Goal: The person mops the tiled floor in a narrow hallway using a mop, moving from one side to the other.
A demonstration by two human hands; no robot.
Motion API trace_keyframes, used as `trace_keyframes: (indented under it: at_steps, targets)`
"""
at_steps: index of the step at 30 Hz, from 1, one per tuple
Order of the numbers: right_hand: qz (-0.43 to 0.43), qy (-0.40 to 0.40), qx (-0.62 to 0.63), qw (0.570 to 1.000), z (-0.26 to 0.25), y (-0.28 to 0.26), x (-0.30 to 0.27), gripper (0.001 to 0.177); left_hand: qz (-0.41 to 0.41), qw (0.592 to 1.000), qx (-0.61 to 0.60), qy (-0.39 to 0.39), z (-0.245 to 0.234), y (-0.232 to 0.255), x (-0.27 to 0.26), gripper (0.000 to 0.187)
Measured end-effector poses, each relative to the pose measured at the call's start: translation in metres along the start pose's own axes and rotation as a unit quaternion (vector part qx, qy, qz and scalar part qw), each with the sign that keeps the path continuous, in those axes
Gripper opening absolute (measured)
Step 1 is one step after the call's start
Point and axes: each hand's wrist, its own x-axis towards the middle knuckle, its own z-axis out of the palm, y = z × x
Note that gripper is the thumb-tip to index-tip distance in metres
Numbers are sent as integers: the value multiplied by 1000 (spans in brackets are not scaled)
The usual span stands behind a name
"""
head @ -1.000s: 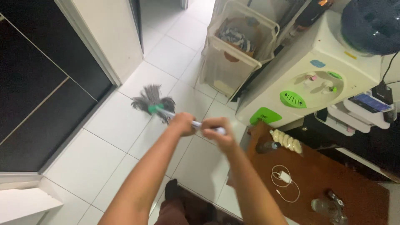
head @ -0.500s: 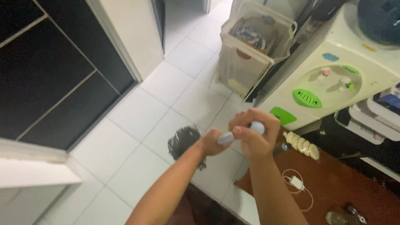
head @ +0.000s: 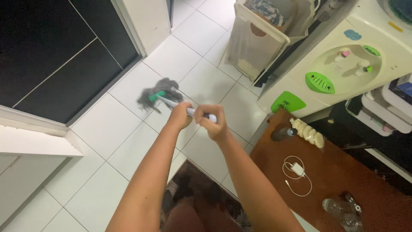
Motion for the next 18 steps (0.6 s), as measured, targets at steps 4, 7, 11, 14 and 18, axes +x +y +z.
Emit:
trace_keyframes:
  at_steps: [4,7,11,14,18]
  targets:
    - [26,71,36,996,3,-8,-3,8,9,995,100,-21,-14,20,-5,19]
    - [63,43,4,997,-13,-54,16,14,45,986,137,-84,-45,65,-15,25]
    - [81,5,102,991,-3,-115,42,19,115,956,187,-194,-74,105,-27,30]
    - [1,73,39,997,41,-129,49,10,36,966,25,-253,-84,94,-50,37]
    - [50,63,117,990,92,-137,37,6,159,965,-108,-177,-99,55,-80,26]
